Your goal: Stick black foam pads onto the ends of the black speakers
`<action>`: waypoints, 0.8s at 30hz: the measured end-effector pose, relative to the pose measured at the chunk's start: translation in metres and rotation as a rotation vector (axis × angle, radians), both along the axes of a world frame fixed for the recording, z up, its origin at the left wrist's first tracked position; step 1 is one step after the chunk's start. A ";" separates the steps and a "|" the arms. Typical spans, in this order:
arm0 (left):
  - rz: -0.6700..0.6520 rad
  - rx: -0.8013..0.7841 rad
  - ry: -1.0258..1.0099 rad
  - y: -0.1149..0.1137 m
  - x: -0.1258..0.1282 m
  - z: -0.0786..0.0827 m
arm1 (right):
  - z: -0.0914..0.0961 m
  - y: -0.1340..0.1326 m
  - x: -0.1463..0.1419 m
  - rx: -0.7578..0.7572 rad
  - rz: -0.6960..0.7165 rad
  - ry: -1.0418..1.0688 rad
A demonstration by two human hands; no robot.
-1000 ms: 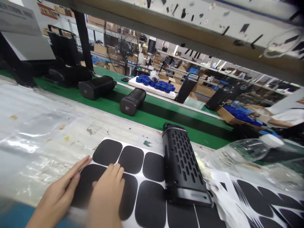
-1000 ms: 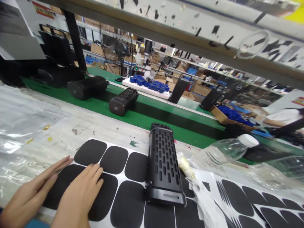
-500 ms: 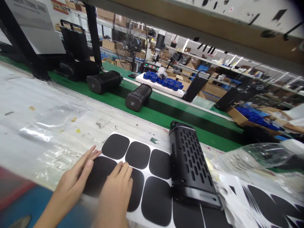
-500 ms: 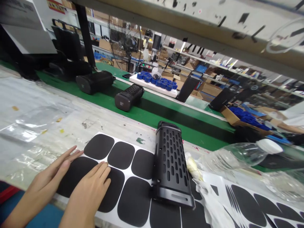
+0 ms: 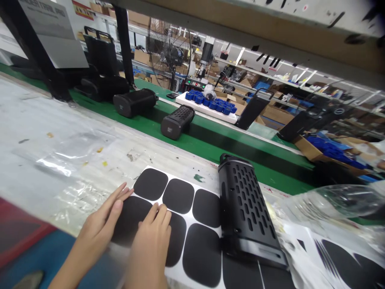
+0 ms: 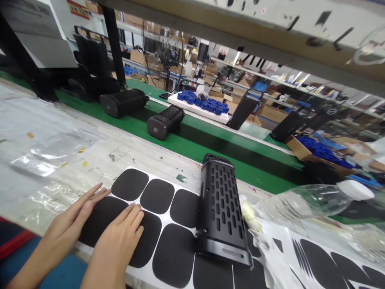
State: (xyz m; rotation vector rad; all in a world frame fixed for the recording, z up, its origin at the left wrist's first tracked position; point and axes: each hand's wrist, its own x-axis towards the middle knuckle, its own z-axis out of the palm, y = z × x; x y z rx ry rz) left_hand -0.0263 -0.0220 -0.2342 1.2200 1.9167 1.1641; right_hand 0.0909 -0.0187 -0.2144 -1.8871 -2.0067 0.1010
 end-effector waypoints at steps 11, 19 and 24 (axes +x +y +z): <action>-0.030 -0.006 -0.051 -0.001 0.004 0.006 | -0.029 0.017 0.001 0.314 0.045 0.044; -0.020 -0.029 -0.216 -0.005 -0.005 0.005 | -0.038 -0.015 0.017 0.367 0.269 0.312; -0.089 -0.046 -0.010 -0.003 -0.011 0.003 | -0.026 -0.041 0.038 0.234 0.329 0.337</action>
